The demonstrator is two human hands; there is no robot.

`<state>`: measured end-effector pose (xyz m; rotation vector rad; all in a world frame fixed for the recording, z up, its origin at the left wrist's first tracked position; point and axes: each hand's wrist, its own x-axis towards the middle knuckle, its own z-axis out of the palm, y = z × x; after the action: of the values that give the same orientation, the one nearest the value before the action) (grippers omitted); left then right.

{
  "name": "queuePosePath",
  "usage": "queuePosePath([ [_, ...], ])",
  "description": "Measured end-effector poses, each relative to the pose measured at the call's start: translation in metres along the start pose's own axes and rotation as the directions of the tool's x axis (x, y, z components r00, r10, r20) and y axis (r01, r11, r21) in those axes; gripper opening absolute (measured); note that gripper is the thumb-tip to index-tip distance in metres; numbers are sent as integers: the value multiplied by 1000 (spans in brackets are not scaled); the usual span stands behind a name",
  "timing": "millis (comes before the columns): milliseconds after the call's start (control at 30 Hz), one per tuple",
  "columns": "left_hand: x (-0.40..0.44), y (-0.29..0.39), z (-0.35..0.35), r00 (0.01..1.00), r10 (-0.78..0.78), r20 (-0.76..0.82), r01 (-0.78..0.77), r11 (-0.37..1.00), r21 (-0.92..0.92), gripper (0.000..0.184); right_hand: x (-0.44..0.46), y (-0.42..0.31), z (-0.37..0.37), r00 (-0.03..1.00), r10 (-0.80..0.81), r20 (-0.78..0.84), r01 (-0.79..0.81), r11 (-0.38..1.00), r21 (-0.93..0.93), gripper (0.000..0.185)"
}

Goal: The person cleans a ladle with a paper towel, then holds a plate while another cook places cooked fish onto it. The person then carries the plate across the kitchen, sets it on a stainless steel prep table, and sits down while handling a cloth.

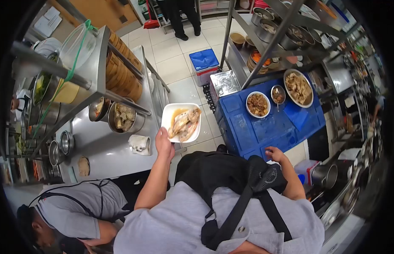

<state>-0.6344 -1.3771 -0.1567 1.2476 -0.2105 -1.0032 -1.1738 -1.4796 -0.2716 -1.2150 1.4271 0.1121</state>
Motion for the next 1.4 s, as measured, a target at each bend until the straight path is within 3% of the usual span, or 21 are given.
queuePosePath([
  [133, 67, -9, 71, 1000, -21, 13, 22, 1000, -7, 39, 25, 6, -55, 995, -42, -88, 43, 999, 9, 47],
  [233, 123, -19, 120, 996, -50, 77, 50, 999, 0, 40, 29, -20, -77, 993, -3, -119, 22, 988, 153, 47],
  [300, 157, -21, 152, 995, -72, 72, 70, 997, 31, 41, 37, -35, -79, 993, -15, -120, 38, 981, 190, 46],
  [433, 253, -46, 204, 977, -44, 211, 25, 996, 90, 43, 65, -65, -80, 984, -123, -129, 157, 942, 296, 44],
  [500, 302, -49, 227, 959, -111, 262, 53, 975, 217, 43, 75, -89, -82, 990, -58, -127, 97, 941, 323, 43],
  [567, 348, -45, 257, 965, -88, 247, 10, 954, 300, 39, 95, -102, -81, 975, -77, -211, 119, 973, 196, 43],
  [633, 413, -48, 273, 923, -112, 367, -57, 905, 421, 47, 118, -112, -75, 964, 107, -245, -12, 933, 359, 41],
  [667, 438, -32, 288, 905, -162, 393, -106, 809, 577, 46, 129, -120, -69, 945, 164, -283, -19, 891, 454, 41],
  [700, 467, -35, 298, 885, -162, 437, -105, 844, 525, 45, 135, -123, -59, 925, 226, -304, -26, 839, 543, 41],
  [767, 505, -3, 325, 853, -167, 495, -242, 712, 659, 43, 164, -89, -29, 948, 182, -261, 29, 769, 639, 37],
  [833, 543, 21, 346, 820, -154, 552, -298, 708, 640, 42, 184, -90, 5, 955, 174, -241, 1, 808, 589, 34],
  [900, 581, 43, 367, 774, -133, 619, -361, 711, 603, 41, 207, -132, 10, 957, 165, -239, -12, 845, 534, 32],
  [967, 616, 56, 376, 755, -238, 611, -314, 686, 656, 40, 206, -191, 5, 941, 166, -295, 34, 821, 570, 30],
  [1033, 647, 59, 386, 730, -279, 624, -352, 629, 693, 40, 194, -293, -38, 961, 74, -266, 49, 902, 428, 32],
  [1067, 652, 64, 393, 749, -244, 616, -278, 728, 627, 40, 185, -352, -62, 968, 28, -250, 65, 933, 354, 32],
  [1100, 656, 71, 403, 770, -212, 601, -200, 815, 544, 40, 199, -359, -72, 964, 23, -266, 76, 931, 356, 32],
  [1167, 665, 84, 414, 769, -226, 598, -183, 819, 544, 38, 229, -364, -84, 963, -88, -256, 161, 947, 278, 34],
  [1233, 693, 78, 418, 779, -198, 594, -241, 781, 576, 36, 253, -389, -114, 961, -113, -253, 127, 991, 41, 40],
  [1267, 696, 86, 426, 797, -247, 551, -141, 811, 567, 36, 261, -410, -125, 952, -143, -272, 204, 956, 211, 42],
  [1333, 718, 93, 435, 787, -295, 541, -71, 828, 556, 37, 244, -515, -165, 962, -48, -268, 155, 906, 395, 42],
  [1400, 744, 109, 456, 779, -371, 505, 30, 828, 560, 38, 239, -604, -194, 904, -189, -384, 311, 907, 285, 40],
])
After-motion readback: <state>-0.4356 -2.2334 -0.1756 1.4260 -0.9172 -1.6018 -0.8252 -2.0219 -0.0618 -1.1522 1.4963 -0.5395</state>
